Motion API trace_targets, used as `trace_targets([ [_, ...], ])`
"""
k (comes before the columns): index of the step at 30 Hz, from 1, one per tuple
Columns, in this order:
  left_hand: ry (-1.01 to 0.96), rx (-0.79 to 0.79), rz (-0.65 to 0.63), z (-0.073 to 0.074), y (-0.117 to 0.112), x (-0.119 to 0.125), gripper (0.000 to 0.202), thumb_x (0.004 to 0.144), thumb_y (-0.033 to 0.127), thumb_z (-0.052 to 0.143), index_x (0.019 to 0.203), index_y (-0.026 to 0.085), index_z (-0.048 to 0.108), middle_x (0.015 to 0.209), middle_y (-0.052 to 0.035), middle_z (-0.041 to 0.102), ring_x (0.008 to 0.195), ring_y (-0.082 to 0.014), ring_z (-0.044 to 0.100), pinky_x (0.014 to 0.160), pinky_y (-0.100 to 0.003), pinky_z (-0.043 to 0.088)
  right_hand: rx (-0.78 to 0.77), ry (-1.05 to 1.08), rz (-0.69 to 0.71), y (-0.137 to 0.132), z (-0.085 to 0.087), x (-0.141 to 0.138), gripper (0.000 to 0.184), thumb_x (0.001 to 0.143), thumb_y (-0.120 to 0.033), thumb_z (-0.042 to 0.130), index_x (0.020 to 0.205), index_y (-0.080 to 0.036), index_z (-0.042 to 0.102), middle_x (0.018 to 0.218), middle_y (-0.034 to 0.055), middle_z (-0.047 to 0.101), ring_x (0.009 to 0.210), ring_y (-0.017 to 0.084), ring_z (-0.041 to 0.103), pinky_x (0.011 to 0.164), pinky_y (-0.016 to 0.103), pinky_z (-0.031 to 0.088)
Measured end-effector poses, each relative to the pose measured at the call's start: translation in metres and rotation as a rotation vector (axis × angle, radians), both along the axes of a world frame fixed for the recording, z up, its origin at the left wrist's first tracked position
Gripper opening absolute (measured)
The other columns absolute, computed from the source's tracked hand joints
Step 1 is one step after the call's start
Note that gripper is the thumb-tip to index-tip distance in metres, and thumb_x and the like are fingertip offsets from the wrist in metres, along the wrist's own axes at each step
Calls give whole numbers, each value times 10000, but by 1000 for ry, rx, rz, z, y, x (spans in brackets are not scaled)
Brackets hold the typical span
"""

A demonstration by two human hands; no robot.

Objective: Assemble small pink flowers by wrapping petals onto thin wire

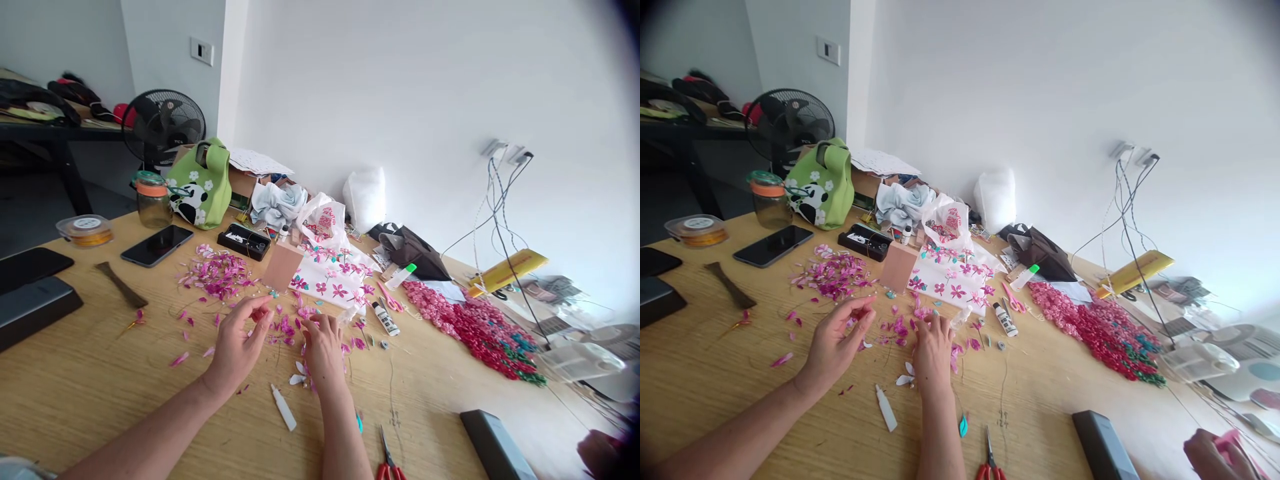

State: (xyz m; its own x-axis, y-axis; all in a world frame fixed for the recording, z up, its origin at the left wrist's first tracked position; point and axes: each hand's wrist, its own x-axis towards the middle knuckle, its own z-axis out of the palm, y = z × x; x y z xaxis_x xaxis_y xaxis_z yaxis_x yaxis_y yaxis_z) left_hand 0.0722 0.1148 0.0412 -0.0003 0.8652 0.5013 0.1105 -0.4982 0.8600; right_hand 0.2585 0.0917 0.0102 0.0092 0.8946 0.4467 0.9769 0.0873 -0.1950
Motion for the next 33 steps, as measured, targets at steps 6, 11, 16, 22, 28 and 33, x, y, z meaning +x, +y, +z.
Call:
trace_targets([
  [6,42,-6,2,2,-1,0,194,888,247,529,1049,177,613,852,-28,640,776,-141,598,746,-263,485,-16,46,24,1,-2,0,257,831,-26,510,809,-215,683,905,78,615,918,241,482,797,362,401],
  [11,39,-43,-2,2,1,0,190,885,273,529,1009,169,628,921,-55,663,832,-157,614,774,-274,482,-4,159,45,1,-1,-1,247,843,-23,479,809,-197,650,875,71,611,900,234,468,795,353,387],
  [16,7,-123,-45,0,3,0,214,867,304,543,1004,170,637,895,-53,667,820,-165,615,765,-274,480,-3,505,55,1,10,-6,171,874,-150,488,779,-194,624,817,54,611,849,224,478,768,338,371],
  [22,-149,-440,-214,4,7,5,263,760,354,650,922,149,674,824,-54,686,765,-187,620,716,-279,484,-218,1264,242,-4,23,-18,197,842,-376,604,799,-184,614,735,-1,564,692,140,470,656,253,358],
  [28,-355,-620,-392,6,6,9,219,682,340,727,778,145,698,769,-33,673,746,-158,578,677,-239,445,-372,1536,387,-5,17,-31,207,776,-368,712,799,-171,652,759,-3,594,739,125,491,720,243,362],
  [33,-404,-644,-420,9,5,8,190,678,331,727,696,148,681,667,1,618,623,-112,499,583,-214,395,-439,1529,416,-4,16,-36,238,773,-393,713,807,-161,675,787,25,636,770,147,525,744,267,370],
])
